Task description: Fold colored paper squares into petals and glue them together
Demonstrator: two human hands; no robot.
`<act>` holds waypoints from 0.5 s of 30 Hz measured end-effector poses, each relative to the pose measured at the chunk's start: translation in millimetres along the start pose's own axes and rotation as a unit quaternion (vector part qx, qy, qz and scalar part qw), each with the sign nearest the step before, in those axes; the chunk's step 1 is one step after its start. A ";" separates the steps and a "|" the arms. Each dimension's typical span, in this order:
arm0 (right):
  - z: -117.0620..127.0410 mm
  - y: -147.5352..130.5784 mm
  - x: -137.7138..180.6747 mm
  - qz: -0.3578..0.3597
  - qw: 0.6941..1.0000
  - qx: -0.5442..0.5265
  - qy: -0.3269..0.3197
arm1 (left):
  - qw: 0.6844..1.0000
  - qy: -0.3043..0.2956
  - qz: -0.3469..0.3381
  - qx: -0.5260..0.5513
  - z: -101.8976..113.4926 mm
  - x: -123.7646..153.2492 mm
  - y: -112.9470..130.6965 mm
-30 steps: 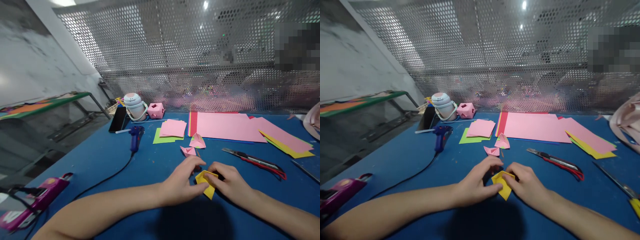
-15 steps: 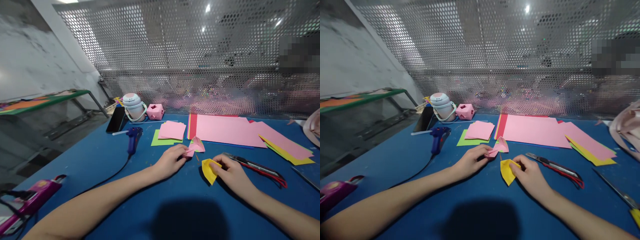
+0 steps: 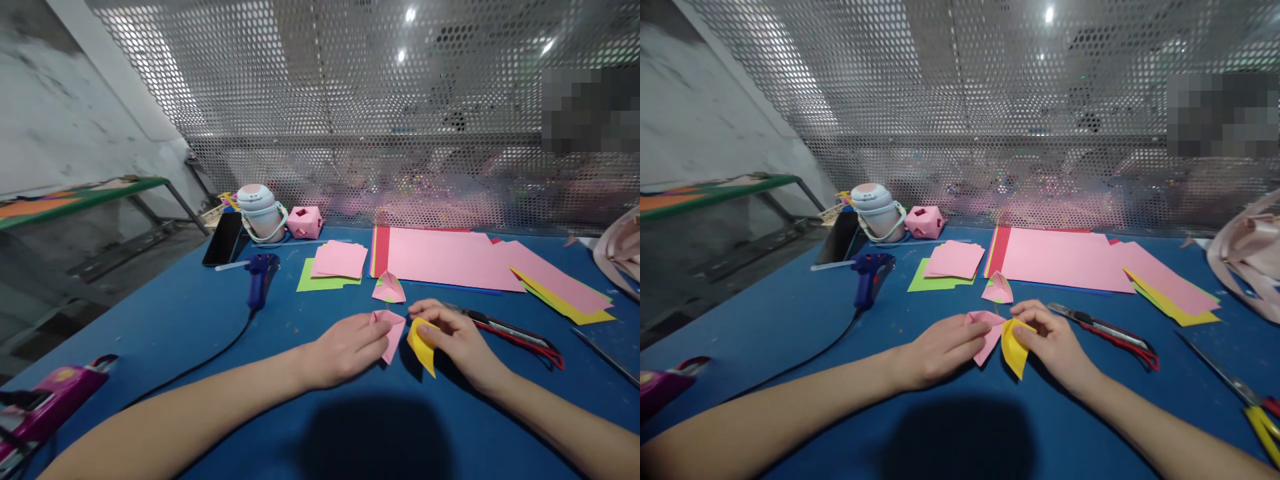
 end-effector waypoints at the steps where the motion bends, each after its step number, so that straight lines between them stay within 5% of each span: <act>1: -3.2 -1.9 1.0 0.002 1.000 -0.005 -0.020 | 1.000 -0.017 -0.011 0.005 -1.4 -1.0 4.0; 6: -15.5 -7.1 7.5 0.011 0.995 0.026 -0.095 | 0.995 -0.092 -0.009 -0.024 -10.4 -0.5 9.3; 10: -12.7 -9.0 9.0 0.059 0.995 0.060 -0.045 | 0.997 0.015 -0.070 -0.010 -2.9 2.3 14.0; 12: -11.1 -9.4 10.1 0.087 0.993 0.076 -0.018 | 0.996 0.081 -0.014 0.022 3.2 1.6 13.7; 15: -12.2 -12.6 14.3 0.162 0.981 0.107 -0.001 | 0.968 0.106 0.196 0.111 3.4 -2.0 8.1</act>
Point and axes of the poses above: each hand's wrist, its own x-axis away from the middle knuckle, its own z-axis out of the back of the hand, y = z × x, the point moved 4 cm from there along -x, towards the middle knuckle, and after that the axes turned 14 degrees about y, right-handed, at the moved point
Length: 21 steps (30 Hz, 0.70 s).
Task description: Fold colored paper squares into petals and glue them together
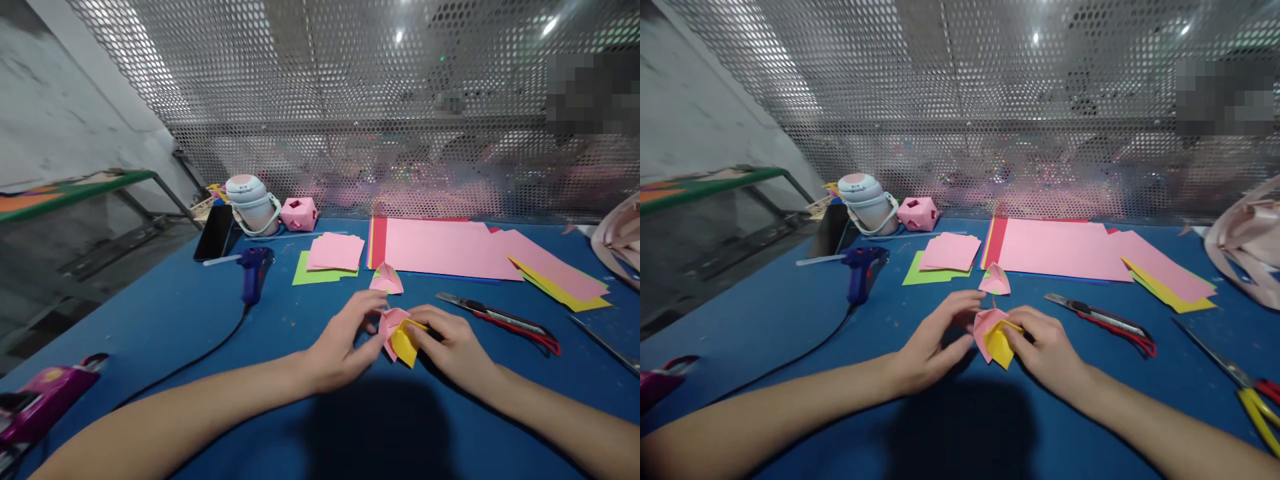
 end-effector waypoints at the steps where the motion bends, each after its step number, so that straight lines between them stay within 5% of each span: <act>1: -0.9 -2.4 1.4 0.033 0.999 0.012 -0.002 | 0.997 -0.007 0.076 0.017 -2.6 -0.9 -1.9; 5: -4.3 -9.8 6.8 0.135 0.989 0.050 -0.016 | 0.972 -0.041 0.228 0.037 -14.0 -3.0 -5.8; 12: -2.3 -12.9 5.9 0.134 0.990 0.045 -0.019 | 0.971 -0.019 0.236 0.044 -12.1 -7.9 -14.1; 21: 13.5 16.9 -6.6 -0.129 0.987 0.040 0.083 | 0.957 0.046 0.285 0.028 -4.5 -14.0 -22.4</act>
Point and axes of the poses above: each hand's wrist, its own x-axis away from the middle knuckle, its own z-axis out of the back of the hand, y = z × x, the point moved 4 cm from there along -x, towards the middle knuckle, and after that the axes turned 14 degrees about y, right-handed, at the moved point
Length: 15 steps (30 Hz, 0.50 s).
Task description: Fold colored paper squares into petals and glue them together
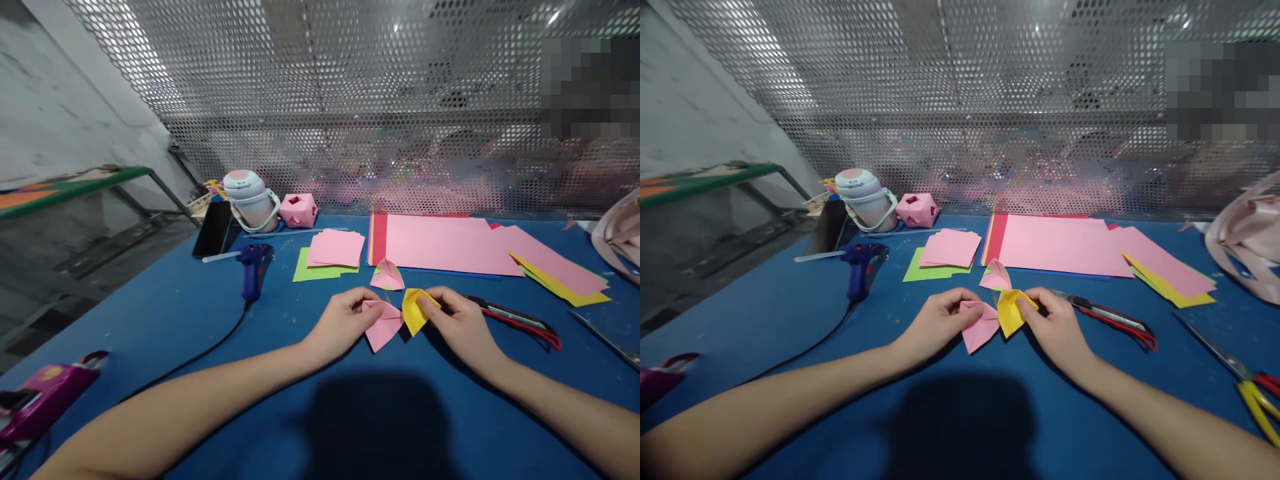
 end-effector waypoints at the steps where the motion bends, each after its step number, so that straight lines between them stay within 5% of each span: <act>1: -0.9 2.4 -0.7 -0.017 1.000 -0.004 -0.005 | 1.000 0.000 0.001 0.001 -0.3 0.1 0.1; 8: -2.8 10.5 -4.8 -0.070 0.997 -0.002 0.019 | 0.997 0.032 0.030 0.068 5.4 0.9 -3.5; 15: -11.0 1.4 -0.1 -0.036 0.999 -0.008 0.009 | 0.995 0.020 0.024 0.097 -2.8 11.4 -1.6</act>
Point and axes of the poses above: each hand's wrist, its own x-axis away from the middle knuckle, its own z-axis out of the back of the hand, y = z × x, the point moved 4 cm from there along -x, towards the middle knuckle, and after that the axes turned 14 degrees about y, right-handed, at the moved point
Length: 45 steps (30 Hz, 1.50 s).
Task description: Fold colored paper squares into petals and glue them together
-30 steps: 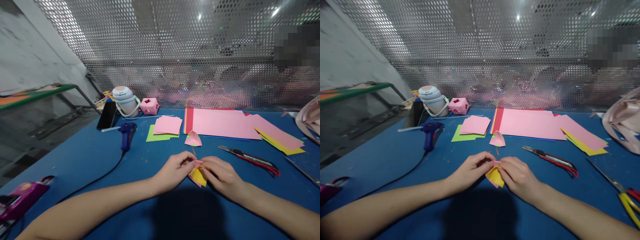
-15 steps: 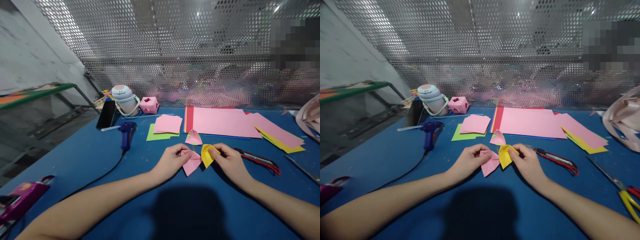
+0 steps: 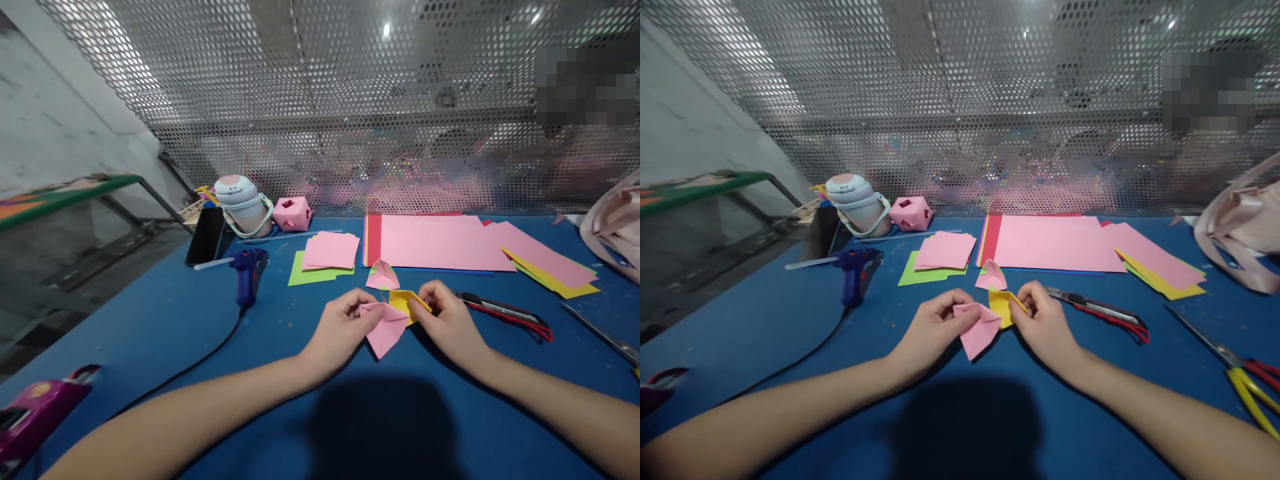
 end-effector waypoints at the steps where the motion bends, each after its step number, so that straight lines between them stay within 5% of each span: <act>1: -2.2 -2.4 2.7 0.000 1.000 -0.003 -0.010 | 1.000 -0.003 -0.005 -0.001 -2.4 1.8 0.0; 13: -18.6 -5.5 20.1 -0.155 0.960 -0.192 -0.133 | 0.986 0.018 -0.160 -0.035 -5.7 6.7 1.5; 20: -4.5 -5.5 11.1 -0.021 0.996 -0.064 -0.050 | 0.985 -0.014 -0.170 -0.028 -8.3 9.8 1.0; 26: 6.5 -10.1 0.0 0.118 0.993 0.007 -0.003 | 0.978 -0.019 -0.192 -0.075 -8.1 12.8 1.0; 39: 1.9 -39.6 5.0 0.257 0.944 0.016 -0.207 | 0.953 -0.053 -0.265 -0.135 -12.6 17.0 9.0; 45: 1.6 -36.8 4.4 0.209 0.960 -0.023 -0.187 | 0.983 -0.065 -0.163 -0.053 -15.7 16.3 4.1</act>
Point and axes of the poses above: each hand's wrist, its own x-axis away from the middle knuckle, its own z-axis out of the back of the hand, y = z × x, the point moved 4 cm from there along -x, towards the middle knuckle, and after that the axes turned 14 degrees about y, right-handed, at the moved point
